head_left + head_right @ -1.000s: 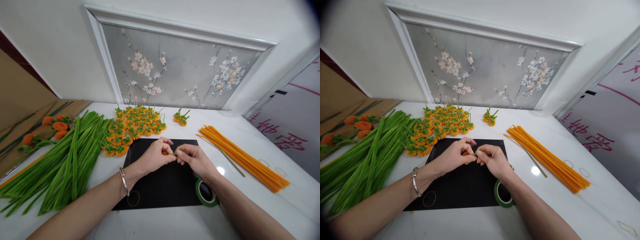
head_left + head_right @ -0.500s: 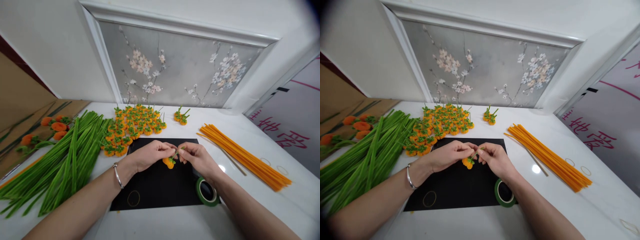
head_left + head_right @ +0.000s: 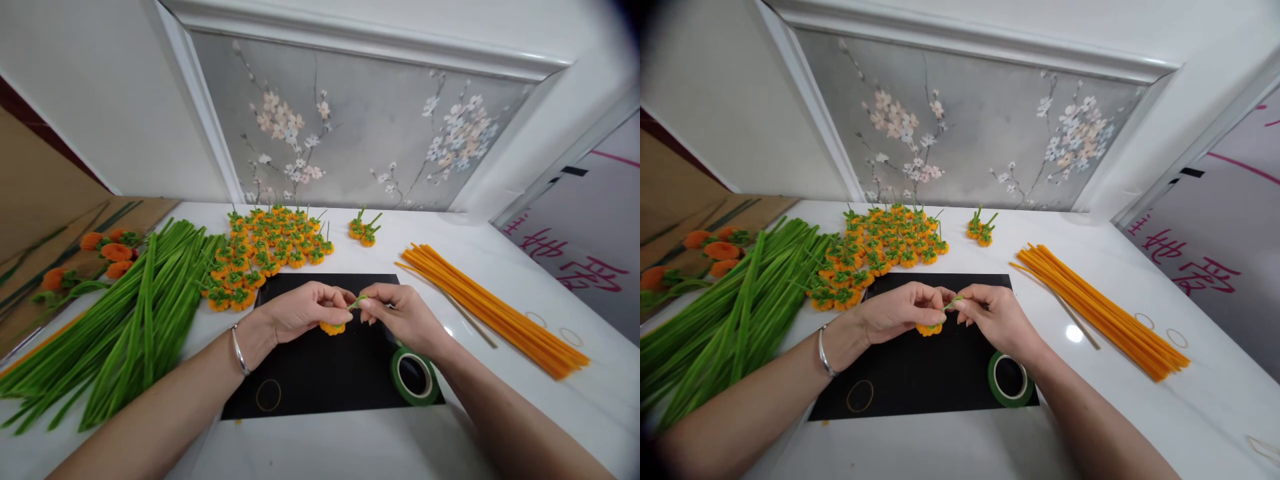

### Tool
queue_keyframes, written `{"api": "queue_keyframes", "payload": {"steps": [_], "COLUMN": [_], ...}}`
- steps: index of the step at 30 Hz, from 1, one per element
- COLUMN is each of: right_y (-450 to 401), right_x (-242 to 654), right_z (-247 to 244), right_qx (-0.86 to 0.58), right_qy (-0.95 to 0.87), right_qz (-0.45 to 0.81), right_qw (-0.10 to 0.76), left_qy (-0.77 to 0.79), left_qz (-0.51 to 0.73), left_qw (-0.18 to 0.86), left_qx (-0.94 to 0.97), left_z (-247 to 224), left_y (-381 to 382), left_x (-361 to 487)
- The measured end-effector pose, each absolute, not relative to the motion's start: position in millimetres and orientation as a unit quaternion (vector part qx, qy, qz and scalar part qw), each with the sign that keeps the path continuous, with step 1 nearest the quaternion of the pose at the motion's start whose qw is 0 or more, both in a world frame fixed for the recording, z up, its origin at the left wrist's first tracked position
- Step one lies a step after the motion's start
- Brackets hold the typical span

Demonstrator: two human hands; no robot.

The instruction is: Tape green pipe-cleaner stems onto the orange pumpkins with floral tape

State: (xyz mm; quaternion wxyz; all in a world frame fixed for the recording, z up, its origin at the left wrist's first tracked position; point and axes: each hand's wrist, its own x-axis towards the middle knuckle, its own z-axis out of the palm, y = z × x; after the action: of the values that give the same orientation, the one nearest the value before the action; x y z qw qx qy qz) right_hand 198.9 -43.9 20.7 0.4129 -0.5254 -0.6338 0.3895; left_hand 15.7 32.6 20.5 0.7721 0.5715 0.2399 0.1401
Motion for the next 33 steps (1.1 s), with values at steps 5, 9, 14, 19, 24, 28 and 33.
{"api": "queue_keyframes", "payload": {"steps": [5, 9, 14, 19, 24, 28, 33], "right_y": [-46, -46, -46, -45, -47, -47, -47], "right_x": [200, 198, 198, 197, 194, 193, 196], "right_z": [23, 23, 23, 23, 24, 24, 26], "right_qx": [-0.537, -0.540, -0.529, -0.502, -0.496, -0.517, -0.534], "right_qy": [-0.636, -0.628, -0.633, -0.635, -0.637, -0.635, -0.645], "right_qz": [0.381, 0.394, 0.391, 0.394, 0.403, 0.399, 0.386], "right_qw": [0.402, 0.399, 0.408, 0.434, 0.432, 0.413, 0.387], "left_qy": [0.278, 0.317, 0.301, 0.216, 0.208, 0.226, 0.233], "left_qz": [0.169, 0.180, 0.164, 0.101, 0.099, 0.137, 0.157], "left_qw": [0.702, 0.645, 0.633, 0.688, 0.725, 0.732, 0.727], "left_qx": [0.633, 0.672, 0.694, 0.686, 0.649, 0.628, 0.627], "left_z": [27, 29, 32, 35, 29, 24, 26], "left_y": [31, 31, 31, 33, 36, 35, 30], "left_x": [15, 15, 16, 14, 14, 15, 17]}}
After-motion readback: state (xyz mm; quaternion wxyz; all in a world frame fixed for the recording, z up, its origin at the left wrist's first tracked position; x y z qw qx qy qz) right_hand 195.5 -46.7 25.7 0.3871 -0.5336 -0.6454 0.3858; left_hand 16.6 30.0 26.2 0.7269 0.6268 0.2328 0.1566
